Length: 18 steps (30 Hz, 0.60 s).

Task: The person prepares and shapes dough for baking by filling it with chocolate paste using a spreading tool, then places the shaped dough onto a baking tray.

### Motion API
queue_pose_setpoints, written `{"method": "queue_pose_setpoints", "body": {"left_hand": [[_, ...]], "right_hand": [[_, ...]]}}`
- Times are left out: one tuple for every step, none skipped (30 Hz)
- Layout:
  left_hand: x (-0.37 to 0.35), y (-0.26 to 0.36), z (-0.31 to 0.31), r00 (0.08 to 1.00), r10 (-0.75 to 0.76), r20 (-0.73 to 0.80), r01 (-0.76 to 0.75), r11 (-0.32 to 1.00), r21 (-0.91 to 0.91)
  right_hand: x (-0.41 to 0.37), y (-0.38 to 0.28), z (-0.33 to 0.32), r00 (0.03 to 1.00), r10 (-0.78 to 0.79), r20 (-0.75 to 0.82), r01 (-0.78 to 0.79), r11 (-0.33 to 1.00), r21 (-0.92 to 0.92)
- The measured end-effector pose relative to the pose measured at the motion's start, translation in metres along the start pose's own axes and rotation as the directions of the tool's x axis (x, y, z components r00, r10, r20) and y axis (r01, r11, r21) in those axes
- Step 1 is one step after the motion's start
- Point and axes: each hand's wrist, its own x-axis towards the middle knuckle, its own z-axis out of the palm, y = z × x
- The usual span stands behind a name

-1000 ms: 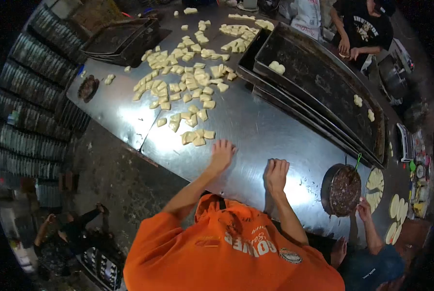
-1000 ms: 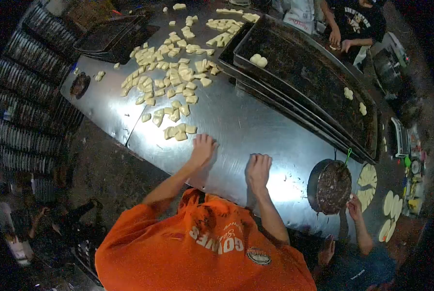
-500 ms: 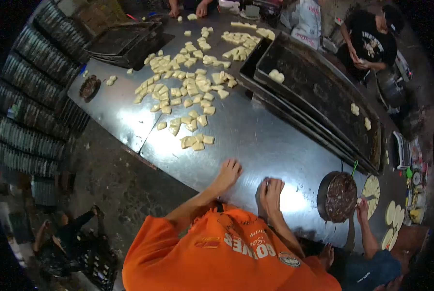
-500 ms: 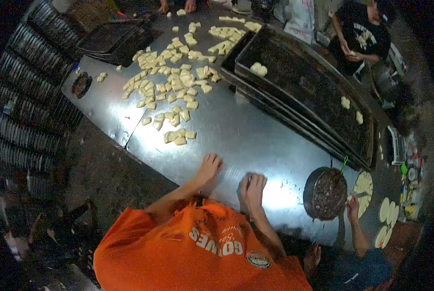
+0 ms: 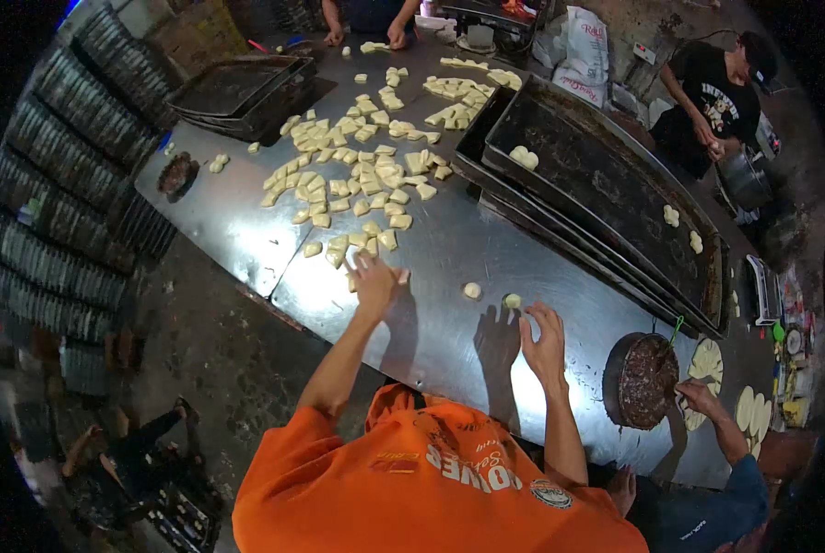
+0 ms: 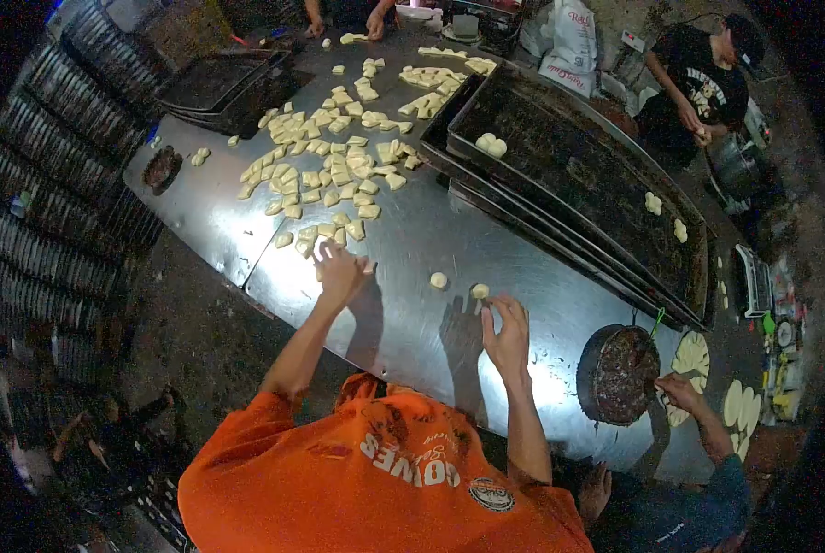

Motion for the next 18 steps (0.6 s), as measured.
{"method": "queue_pose_setpoints", "body": {"left_hand": [[-0.001,-0.007,-0.004,0.998,0.059,-0.035,-0.058,0.998,0.038],[-0.001,-0.010,-0.014,0.991,0.118,-0.066,-0.113,0.991,0.078],[0.003,-0.008,-0.013,0.991,0.121,-0.065,-0.116,0.990,0.081],[0.009,-0.002,-0.014,0.989,0.049,0.142,-0.026,0.987,-0.160],[0.010,0.003,-0.010,0.935,0.024,0.354,0.115,0.923,-0.367],[0.007,0.016,-0.022,0.952,0.174,0.253,-0.047,0.897,-0.439],[0.007,0.032,-0.033,0.802,0.171,0.573,0.327,0.676,-0.660],[0.003,0.054,-0.046,0.742,0.291,0.603,0.283,0.680,-0.676],[-0.025,0.068,-0.030,0.861,0.466,0.202,-0.045,0.466,-0.883],[-0.034,0.091,-0.045,0.822,0.501,0.270,0.050,0.409,-0.911],[-0.039,0.099,-0.060,0.735,0.569,0.370,0.098,0.451,-0.887],[-0.047,0.099,-0.060,0.730,0.575,0.370,0.098,0.448,-0.889],[-0.056,0.097,-0.061,0.766,0.511,0.390,0.153,0.444,-0.883],[-0.066,0.094,-0.062,0.796,0.444,0.410,0.209,0.434,-0.876],[-0.078,0.085,-0.061,0.791,0.453,0.411,0.211,0.428,-0.879],[-0.090,0.070,-0.058,0.755,0.464,0.463,0.210,0.498,-0.842],[-0.101,0.056,-0.053,0.718,0.471,0.512,0.201,0.564,-0.801],[-0.109,0.046,-0.048,0.714,0.481,0.509,0.197,0.560,-0.805]], "right_hand": [[-0.005,0.002,0.004,1.000,0.005,-0.001,-0.005,1.000,0.009],[-0.006,-0.002,0.007,1.000,0.007,-0.003,-0.007,1.000,0.011],[-0.009,-0.007,0.012,0.999,0.023,0.044,-0.025,0.998,0.061],[-0.011,-0.013,0.017,0.995,0.036,0.094,-0.046,0.993,0.109],[-0.012,-0.016,0.025,0.993,-0.002,0.117,-0.014,0.991,0.133],[-0.013,-0.018,0.035,0.993,0.003,0.121,-0.019,0.991,0.135],[-0.013,-0.020,0.045,0.994,-0.035,0.106,0.016,0.984,0.178],[-0.012,-0.024,0.053,0.993,-0.073,0.089,0.052,0.974,0.219],[-0.011,-0.034,0.057,0.993,-0.113,0.035,0.102,0.965,0.240],[-0.014,-0.031,0.056,0.993,-0.109,0.039,0.097,0.967,0.236],[-0.017,-0.027,0.055,0.988,-0.113,0.101,0.089,0.973,0.215],[-0.021,-0.021,0.055,0.981,-0.111,0.161,0.079,0.978,0.194],[-0.030,-0.006,0.056,0.974,-0.102,0.200,0.057,0.973,0.222],[-0.044,0.000,0.049,0.976,-0.091,0.200,0.047,0.975,0.216],[-0.059,0.005,0.040,0.973,-0.116,0.201,0.091,0.988,0.128],[-0.072,0.008,0.033,0.969,-0.141,0.205,0.136,0.990,0.039],[-0.083,0.013,0.029,0.971,-0.133,0.199,0.129,0.991,0.032],[-0.094,0.018,0.026,0.954,-0.178,0.243,0.185,0.983,-0.007]]}}
